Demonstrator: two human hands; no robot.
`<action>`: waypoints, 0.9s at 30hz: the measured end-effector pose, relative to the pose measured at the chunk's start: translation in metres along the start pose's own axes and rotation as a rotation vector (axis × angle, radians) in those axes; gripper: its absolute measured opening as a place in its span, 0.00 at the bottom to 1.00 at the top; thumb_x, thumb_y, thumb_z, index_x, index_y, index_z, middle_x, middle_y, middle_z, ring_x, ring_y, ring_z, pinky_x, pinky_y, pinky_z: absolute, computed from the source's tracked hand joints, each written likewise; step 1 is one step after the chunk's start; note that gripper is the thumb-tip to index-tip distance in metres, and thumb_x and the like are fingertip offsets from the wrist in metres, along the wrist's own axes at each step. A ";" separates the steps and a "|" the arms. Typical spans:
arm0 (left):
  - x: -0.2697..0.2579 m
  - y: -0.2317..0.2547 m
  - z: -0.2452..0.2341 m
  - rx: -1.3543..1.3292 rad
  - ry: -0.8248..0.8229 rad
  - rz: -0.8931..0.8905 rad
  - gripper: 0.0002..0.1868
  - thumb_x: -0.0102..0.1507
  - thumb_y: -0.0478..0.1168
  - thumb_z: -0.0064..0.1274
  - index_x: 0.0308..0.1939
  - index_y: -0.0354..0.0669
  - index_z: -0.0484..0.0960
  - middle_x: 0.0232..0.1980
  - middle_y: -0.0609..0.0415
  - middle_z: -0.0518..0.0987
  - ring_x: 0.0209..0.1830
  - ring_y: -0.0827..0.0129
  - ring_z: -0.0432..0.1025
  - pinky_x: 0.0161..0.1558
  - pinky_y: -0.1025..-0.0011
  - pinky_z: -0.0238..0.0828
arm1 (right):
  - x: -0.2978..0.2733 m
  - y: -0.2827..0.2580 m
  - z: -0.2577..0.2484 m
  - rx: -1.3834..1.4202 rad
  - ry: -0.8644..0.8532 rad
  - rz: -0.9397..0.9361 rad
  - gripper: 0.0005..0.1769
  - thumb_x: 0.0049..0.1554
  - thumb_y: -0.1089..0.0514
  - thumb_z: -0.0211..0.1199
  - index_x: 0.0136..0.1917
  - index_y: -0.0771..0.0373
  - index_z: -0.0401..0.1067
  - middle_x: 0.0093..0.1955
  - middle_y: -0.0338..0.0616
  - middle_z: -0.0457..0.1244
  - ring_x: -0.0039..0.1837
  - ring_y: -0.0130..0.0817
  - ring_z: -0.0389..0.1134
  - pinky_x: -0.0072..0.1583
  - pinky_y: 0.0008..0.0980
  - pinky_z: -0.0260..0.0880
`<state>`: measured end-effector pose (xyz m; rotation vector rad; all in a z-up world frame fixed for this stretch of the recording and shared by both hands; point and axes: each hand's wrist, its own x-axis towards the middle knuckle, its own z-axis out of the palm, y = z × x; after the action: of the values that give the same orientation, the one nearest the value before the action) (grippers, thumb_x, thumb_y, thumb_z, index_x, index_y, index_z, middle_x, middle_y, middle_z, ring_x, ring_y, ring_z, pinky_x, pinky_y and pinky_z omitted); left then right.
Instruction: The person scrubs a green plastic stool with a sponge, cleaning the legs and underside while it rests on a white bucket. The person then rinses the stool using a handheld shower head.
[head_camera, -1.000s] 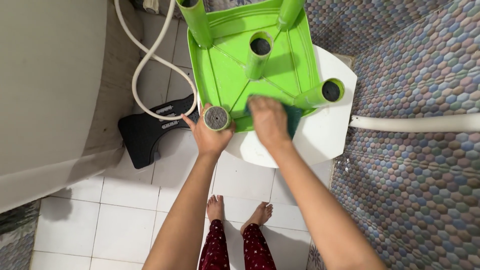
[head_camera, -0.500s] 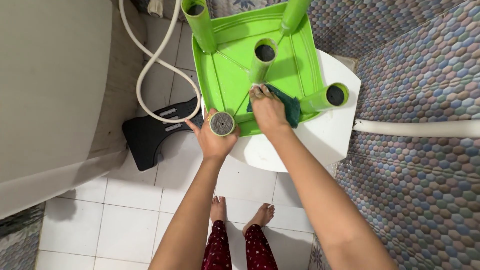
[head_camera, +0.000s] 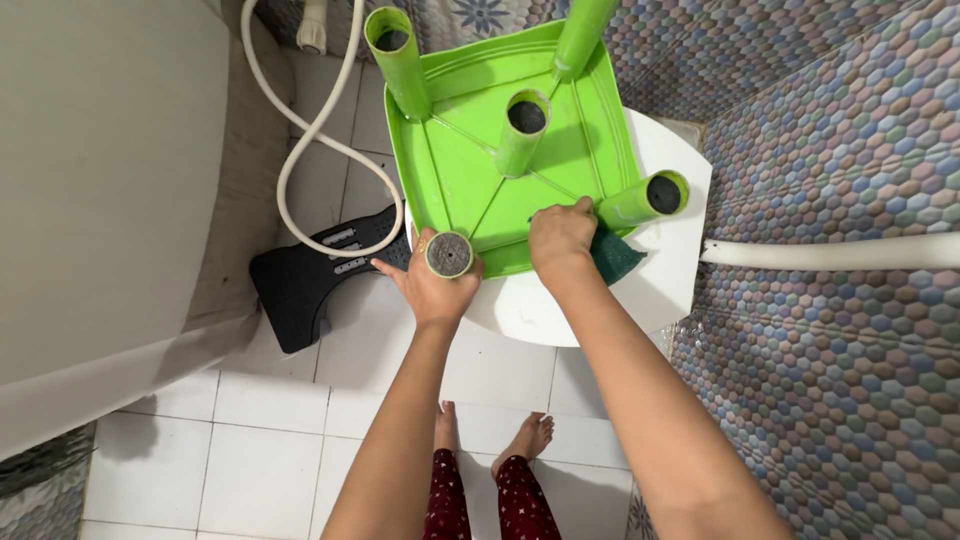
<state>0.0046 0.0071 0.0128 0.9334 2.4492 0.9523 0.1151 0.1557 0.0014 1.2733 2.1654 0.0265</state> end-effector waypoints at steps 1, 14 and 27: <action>0.000 0.000 0.003 -0.007 -0.017 -0.015 0.24 0.45 0.49 0.68 0.40 0.42 0.81 0.52 0.53 0.78 0.65 0.54 0.68 0.69 0.25 0.14 | -0.003 0.000 0.004 0.030 0.011 0.003 0.10 0.58 0.59 0.62 0.50 0.58 0.82 0.52 0.44 0.72 0.65 0.51 0.64 0.53 0.37 0.70; 0.001 -0.008 0.009 -0.019 -0.046 -0.033 0.33 0.43 0.50 0.70 0.46 0.38 0.76 0.50 0.49 0.79 0.63 0.53 0.69 0.71 0.25 0.15 | -0.047 -0.019 -0.017 0.747 0.051 -0.265 0.18 0.46 0.65 0.65 0.52 0.60 0.79 0.50 0.58 0.69 0.56 0.57 0.70 0.58 0.48 0.70; -0.014 -0.019 -0.043 0.096 -0.434 0.159 0.35 0.48 0.50 0.72 0.55 0.45 0.77 0.64 0.48 0.74 0.80 0.48 0.48 0.68 0.23 0.27 | -0.064 0.015 -0.002 0.958 -0.061 -0.238 0.17 0.51 0.66 0.60 0.55 0.68 0.75 0.49 0.62 0.69 0.54 0.57 0.71 0.57 0.47 0.70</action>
<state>-0.0170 -0.0331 0.0314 1.2363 2.0902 0.6024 0.1477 0.1137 0.0395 1.4186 2.3144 -1.2511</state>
